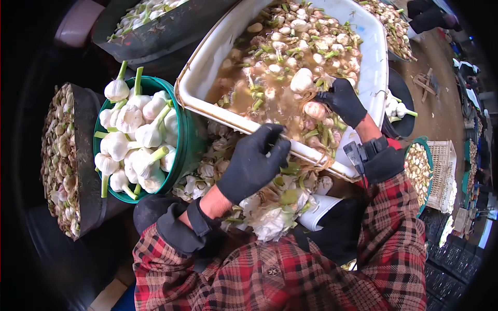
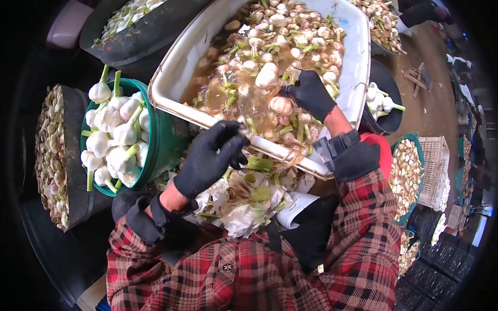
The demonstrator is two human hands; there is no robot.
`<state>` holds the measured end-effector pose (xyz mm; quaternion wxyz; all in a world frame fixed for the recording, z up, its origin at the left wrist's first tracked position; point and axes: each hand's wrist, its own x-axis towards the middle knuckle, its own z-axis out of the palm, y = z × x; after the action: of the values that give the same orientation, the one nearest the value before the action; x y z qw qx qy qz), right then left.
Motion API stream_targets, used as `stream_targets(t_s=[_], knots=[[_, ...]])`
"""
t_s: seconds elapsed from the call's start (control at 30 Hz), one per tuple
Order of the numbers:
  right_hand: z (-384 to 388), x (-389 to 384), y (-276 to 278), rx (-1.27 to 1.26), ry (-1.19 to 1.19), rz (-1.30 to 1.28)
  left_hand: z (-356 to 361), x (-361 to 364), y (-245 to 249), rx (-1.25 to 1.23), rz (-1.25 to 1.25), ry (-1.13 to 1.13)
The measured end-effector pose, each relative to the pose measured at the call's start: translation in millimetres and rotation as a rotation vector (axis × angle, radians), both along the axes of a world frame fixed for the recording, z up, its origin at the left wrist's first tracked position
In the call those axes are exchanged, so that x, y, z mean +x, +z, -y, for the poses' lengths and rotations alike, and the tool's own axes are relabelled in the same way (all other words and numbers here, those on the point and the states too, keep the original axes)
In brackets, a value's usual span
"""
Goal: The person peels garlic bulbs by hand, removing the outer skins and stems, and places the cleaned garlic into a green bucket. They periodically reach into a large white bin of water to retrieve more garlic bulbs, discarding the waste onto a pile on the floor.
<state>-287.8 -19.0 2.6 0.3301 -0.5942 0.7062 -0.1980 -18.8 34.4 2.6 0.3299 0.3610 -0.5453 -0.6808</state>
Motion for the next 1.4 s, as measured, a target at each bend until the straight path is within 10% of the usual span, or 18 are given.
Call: stream_targets(t_s=[0.33, 0.4, 0.47, 0.5, 0.57, 0.6, 0.87, 0.97, 1.0, 1.03, 1.2, 1.27, 1.4], knots=[[-61.7, 41.1, 13.2, -0.378, 0.106, 0.136, 33.7, -21.6, -3.7, 0.591, -0.333, -0.066], [-63.5, 38.0, 12.3, -0.327, 0.163, 0.182, 33.6, -15.2, -14.3, 0.505, -0.308, -0.098], [-64.8, 34.9, 15.2, -0.327, 0.17, 0.187, 33.0, -13.7, -40.8, -0.419, -0.169, -0.114], [-65.4, 34.0, 16.4, -0.278, 0.122, 0.222, 31.6, -15.6, -33.1, -0.417, -0.169, -0.117], [-64.8, 30.5, 11.8, -0.188, 0.042, 0.28, 29.4, -22.0, -6.6, 0.563, -0.307, -0.001], [-64.5, 30.6, 7.3, -0.186, 0.043, 0.28, 28.6, -22.9, -4.2, 0.564, -0.307, 0.0], [-60.9, 28.7, -2.8, -0.428, -0.035, 0.255, 30.3, -16.7, -11.0, 0.407, -0.286, -0.047], [-59.5, 14.7, 7.5, -0.367, -0.343, 0.489, 40.5, -4.0, -43.4, -0.825, 0.001, 0.053], [-57.8, 11.7, 11.4, -0.42, -0.4, 0.541, 42.8, -9.0, -44.3, -0.1, -0.235, 0.152], [-62.3, 7.3, 19.5, -0.417, -0.456, 0.732, 42.5, -5.3, -45.0, -0.279, -0.23, 0.149], [-81.2, 12.1, 46.0, -0.409, -0.239, 0.791, 48.1, -3.7, -34.5, -0.282, -0.196, 0.202], [-95.7, 30.8, 52.7, -0.271, -0.049, 0.743, 43.2, -6.9, -1.9, 0.376, -0.572, 0.255], [-116.6, 78.6, 47.1, -0.024, 0.646, 0.328, 40.6, -8.7, -5.7, 0.176, -0.415, 0.274]])
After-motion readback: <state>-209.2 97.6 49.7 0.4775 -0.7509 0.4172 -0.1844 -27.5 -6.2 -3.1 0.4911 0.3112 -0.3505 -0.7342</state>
